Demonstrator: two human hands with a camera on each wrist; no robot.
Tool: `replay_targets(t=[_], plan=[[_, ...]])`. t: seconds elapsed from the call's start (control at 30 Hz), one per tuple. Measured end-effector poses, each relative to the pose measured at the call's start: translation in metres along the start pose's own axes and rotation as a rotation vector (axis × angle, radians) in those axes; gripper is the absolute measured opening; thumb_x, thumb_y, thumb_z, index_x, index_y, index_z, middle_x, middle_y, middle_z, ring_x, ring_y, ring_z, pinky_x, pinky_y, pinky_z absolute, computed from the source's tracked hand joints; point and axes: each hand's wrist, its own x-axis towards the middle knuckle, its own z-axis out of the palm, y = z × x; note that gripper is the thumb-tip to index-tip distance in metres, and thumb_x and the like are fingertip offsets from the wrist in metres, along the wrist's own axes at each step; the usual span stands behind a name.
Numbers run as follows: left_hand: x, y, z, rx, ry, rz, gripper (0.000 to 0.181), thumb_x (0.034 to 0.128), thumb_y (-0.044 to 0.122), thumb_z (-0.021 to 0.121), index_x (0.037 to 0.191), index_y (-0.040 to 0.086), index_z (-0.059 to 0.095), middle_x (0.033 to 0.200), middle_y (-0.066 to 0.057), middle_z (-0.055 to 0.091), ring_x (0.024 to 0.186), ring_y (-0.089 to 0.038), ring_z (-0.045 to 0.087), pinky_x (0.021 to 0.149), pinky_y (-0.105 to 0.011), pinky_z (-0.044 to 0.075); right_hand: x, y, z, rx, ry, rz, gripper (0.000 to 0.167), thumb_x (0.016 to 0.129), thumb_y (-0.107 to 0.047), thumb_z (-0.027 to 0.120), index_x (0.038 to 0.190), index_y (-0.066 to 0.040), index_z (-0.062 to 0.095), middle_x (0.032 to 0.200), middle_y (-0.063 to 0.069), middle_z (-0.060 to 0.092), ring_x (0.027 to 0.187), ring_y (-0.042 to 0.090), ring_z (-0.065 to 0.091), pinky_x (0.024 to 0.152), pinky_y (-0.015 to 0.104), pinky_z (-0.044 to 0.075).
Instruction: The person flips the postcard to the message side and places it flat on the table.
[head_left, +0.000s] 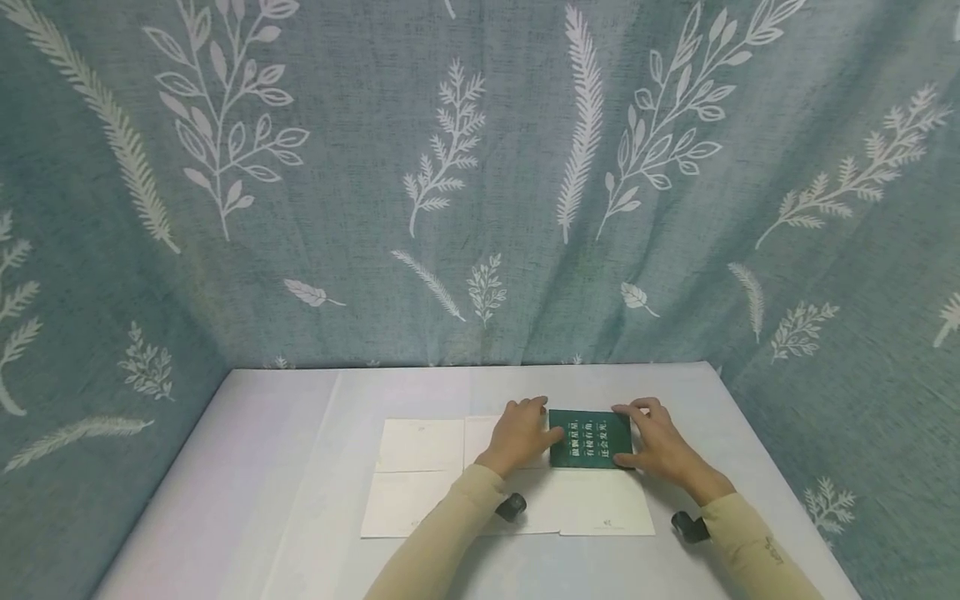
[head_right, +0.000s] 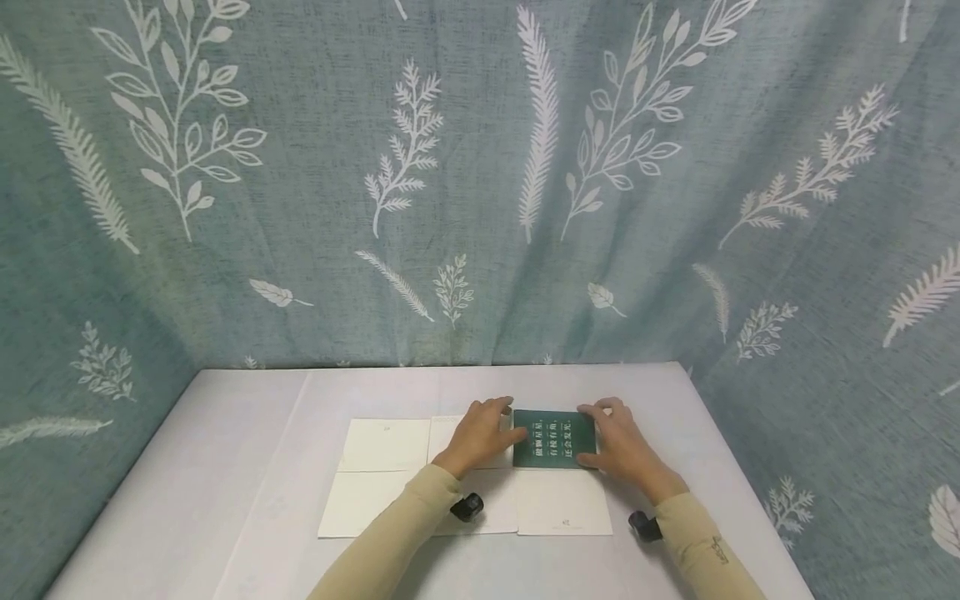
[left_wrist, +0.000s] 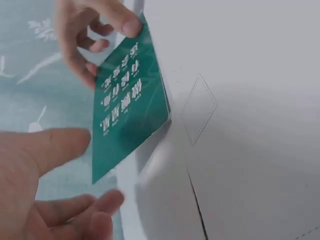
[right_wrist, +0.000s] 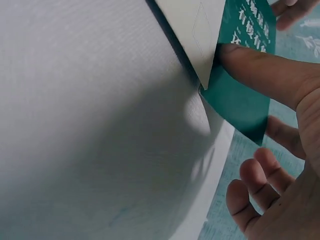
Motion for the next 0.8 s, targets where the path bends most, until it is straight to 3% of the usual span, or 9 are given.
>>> replay_targets(t=[0.17,0.3,0.43,0.57,0.8], plan=[[-0.003,-0.003,0.002,-0.082,-0.016,-0.068,0.045,0.0944,0.032,0.069,0.130,0.005,0.065,0.092,0.001,0.073,0.084,-0.018,0.065,0.073,-0.035,0.055,-0.006,0.000,-0.002,0.006,-0.013,0.009,0.085,0.076,-0.022,0.091,0.147,-0.012,0.047,0.136,0.024,0.046,0.127,0.045,0.044,0.101,0.066,0.041],[-0.005,-0.004,0.005,-0.109,-0.026,-0.080,0.034,0.0959,0.030,0.067,0.123,0.008,0.069,0.093,0.001,0.075,0.080,-0.013,0.066,0.070,-0.032,0.054,-0.010,0.003,-0.004,-0.008,-0.042,-0.008,0.086,0.079,-0.027,0.088,0.150,-0.013,0.042,0.124,0.017,0.057,0.116,0.037,0.053,0.097,0.061,0.046],[-0.007,-0.002,0.004,-0.151,-0.013,-0.072,0.028,0.0954,0.025,0.068,0.117,0.007,0.071,0.089,0.001,0.075,0.069,-0.008,0.063,0.062,-0.028,0.052,-0.011,0.006,-0.005,-0.007,-0.073,-0.018,0.086,0.082,-0.029,0.086,0.152,-0.015,0.038,0.110,0.011,0.063,0.095,0.026,0.059,0.081,0.050,0.052],[-0.006,-0.001,0.003,-0.160,-0.002,-0.066,0.026,0.0949,0.023,0.069,0.116,0.008,0.071,0.083,0.004,0.073,0.062,-0.004,0.058,0.056,-0.024,0.048,-0.012,0.007,-0.006,0.000,-0.091,0.002,0.086,0.085,-0.028,0.084,0.154,-0.018,0.034,0.098,0.006,0.062,0.074,0.016,0.053,0.064,0.037,0.046],[-0.004,-0.002,-0.001,-0.181,0.047,-0.052,0.025,0.0952,0.023,0.069,0.116,0.010,0.070,0.082,0.006,0.072,0.063,-0.005,0.058,0.058,-0.026,0.049,-0.012,0.006,-0.009,0.051,0.025,-0.036,0.087,0.086,-0.020,0.082,0.156,-0.010,0.031,0.099,0.005,0.062,0.069,0.011,0.049,0.060,0.031,0.042]])
